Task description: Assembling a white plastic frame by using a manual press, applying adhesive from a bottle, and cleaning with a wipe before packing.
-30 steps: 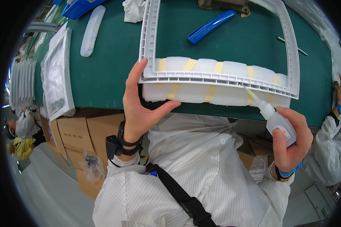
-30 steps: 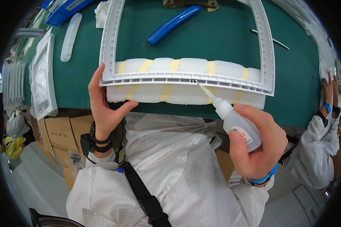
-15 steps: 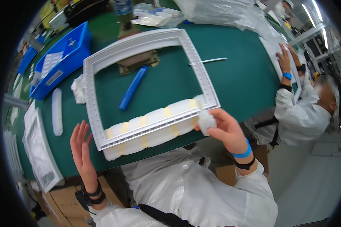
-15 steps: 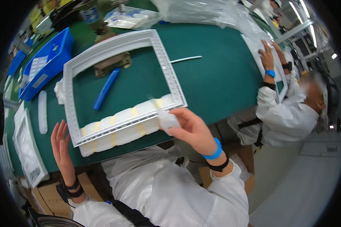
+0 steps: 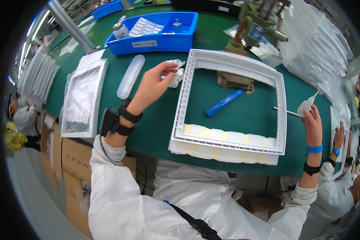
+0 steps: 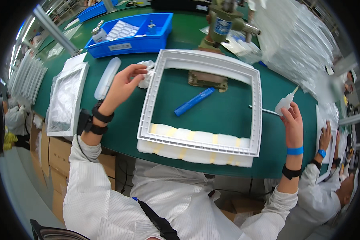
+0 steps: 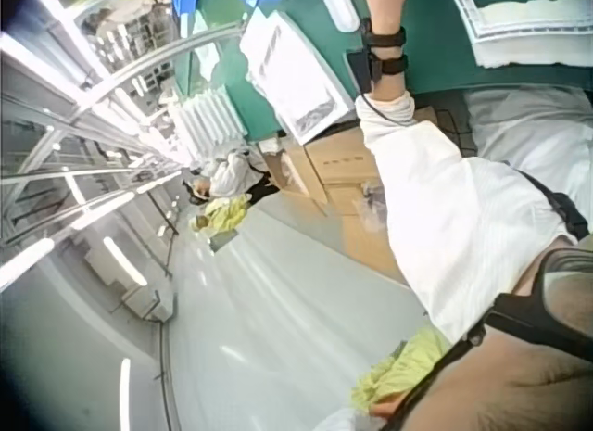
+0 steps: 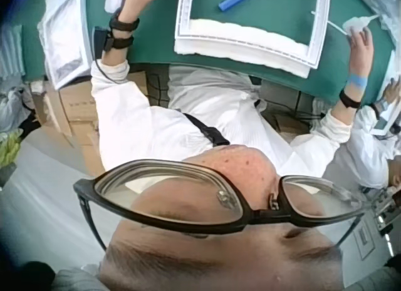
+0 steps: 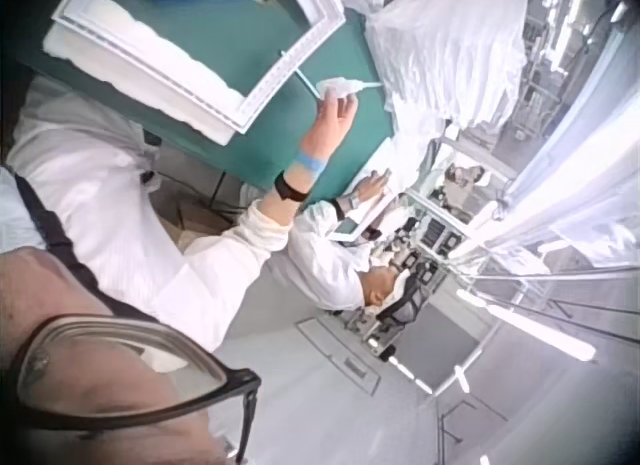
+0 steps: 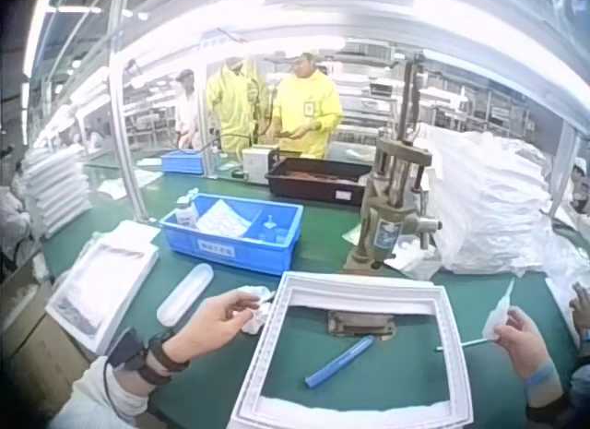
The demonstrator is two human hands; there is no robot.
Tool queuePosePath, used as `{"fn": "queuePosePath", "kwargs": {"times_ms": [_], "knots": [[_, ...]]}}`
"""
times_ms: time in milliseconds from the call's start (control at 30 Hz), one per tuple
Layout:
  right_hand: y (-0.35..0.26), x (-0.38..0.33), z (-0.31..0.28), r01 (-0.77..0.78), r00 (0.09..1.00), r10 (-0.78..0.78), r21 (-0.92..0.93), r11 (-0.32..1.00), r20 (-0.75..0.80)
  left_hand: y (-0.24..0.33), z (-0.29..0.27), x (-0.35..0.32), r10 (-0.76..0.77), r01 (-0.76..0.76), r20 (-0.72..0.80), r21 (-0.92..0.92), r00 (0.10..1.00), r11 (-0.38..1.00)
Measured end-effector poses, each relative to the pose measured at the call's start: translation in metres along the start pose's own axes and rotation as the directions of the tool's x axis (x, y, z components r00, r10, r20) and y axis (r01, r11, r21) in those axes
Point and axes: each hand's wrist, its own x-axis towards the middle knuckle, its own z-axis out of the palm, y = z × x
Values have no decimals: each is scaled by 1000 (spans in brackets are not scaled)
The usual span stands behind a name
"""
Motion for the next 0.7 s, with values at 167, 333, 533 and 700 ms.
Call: {"fn": "queuePosePath", "kwargs": {"times_ms": [167,333,533,700], "knots": [[39,67,-1,9,996,-26,-183,983,-90,-2,-5,1,42,-22,-71,267,997,964],[77,88,-1,135,985,-153,-195,971,-75,-12,-1,-3,217,-138,-96,513,971,847],[81,94,3,210,970,-235,-266,941,-66,-19,2,-2,164,-130,-8,568,986,813],[82,88,5,188,969,-223,-273,943,-103,-21,5,2,179,-92,-161,440,971,893]]}}
